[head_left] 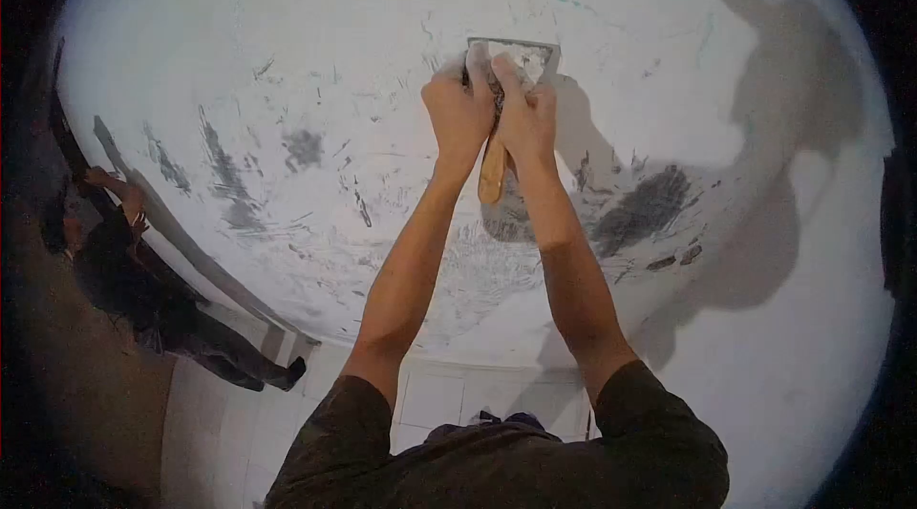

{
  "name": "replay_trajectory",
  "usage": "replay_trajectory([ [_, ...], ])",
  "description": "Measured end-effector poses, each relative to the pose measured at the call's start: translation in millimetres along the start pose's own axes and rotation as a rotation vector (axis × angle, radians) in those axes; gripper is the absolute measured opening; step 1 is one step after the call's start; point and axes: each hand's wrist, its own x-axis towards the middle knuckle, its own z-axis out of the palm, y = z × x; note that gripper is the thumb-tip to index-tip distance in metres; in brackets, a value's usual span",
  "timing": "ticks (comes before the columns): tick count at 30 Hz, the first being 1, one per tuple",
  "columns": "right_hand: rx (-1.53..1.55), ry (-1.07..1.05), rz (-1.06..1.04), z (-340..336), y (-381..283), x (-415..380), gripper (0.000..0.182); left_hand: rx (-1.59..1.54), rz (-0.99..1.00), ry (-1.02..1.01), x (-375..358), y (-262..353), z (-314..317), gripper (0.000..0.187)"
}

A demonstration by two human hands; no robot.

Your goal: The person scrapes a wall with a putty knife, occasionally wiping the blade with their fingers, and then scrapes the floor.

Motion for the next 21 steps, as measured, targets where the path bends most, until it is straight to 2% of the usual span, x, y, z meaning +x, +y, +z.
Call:
replay_trajectory([
  [2, 0.064, 0.032, -0.027, 4, 3, -2, 0.034, -0.003, 0.005, 0.006, -3, 0, -1, 0.039],
  [4, -0.022, -0.004, 0.107, 5, -9, 0, 0.035, -0.014, -0.032, 0.004, 4, -5, -1, 0.039],
  [5, -0.189, -0.109, 0.241, -1, -16, 6, 0.036, -0.026, -0.061, -0.009, 9, -6, -1, 0.039],
  [6, -0.188, -0.105, 0.241, -1, -20, 4, 0.036, -0.026, -0.060, -0.012, 9, -7, 0, 0.039],
  [8, -0.073, -0.062, 0.195, 1, -23, -4, 0.036, -0.014, -0.022, -0.004, 5, -9, 0, 0.040],
  [9, 0.014, -0.028, 0.091, 2, -9, -5, 0.036, -0.038, 0.003, 0.007, -1, -6, -1, 0.042],
  [13, 0.083, 0.015, -0.030, 14, -8, 0, 0.039, -0.043, -0.009, 0.000, 7, -3, -6, 0.041],
  [16, -0.009, 0.011, -0.001, 14, -9, 0, 0.040, -0.012, -0.095, -0.011, 9, -7, -6, 0.040],
  [20, 0.031, 0.006, -0.073, 15, -1, 0, 0.043, -0.046, -0.019, 0.025, 4, -12, -4, 0.039],
  [21, 0.004, -0.016, -0.036, 17, -7, 3, 0.043, -0.055, -0.010, 0.014, 12, -13, -6, 0.040],
])
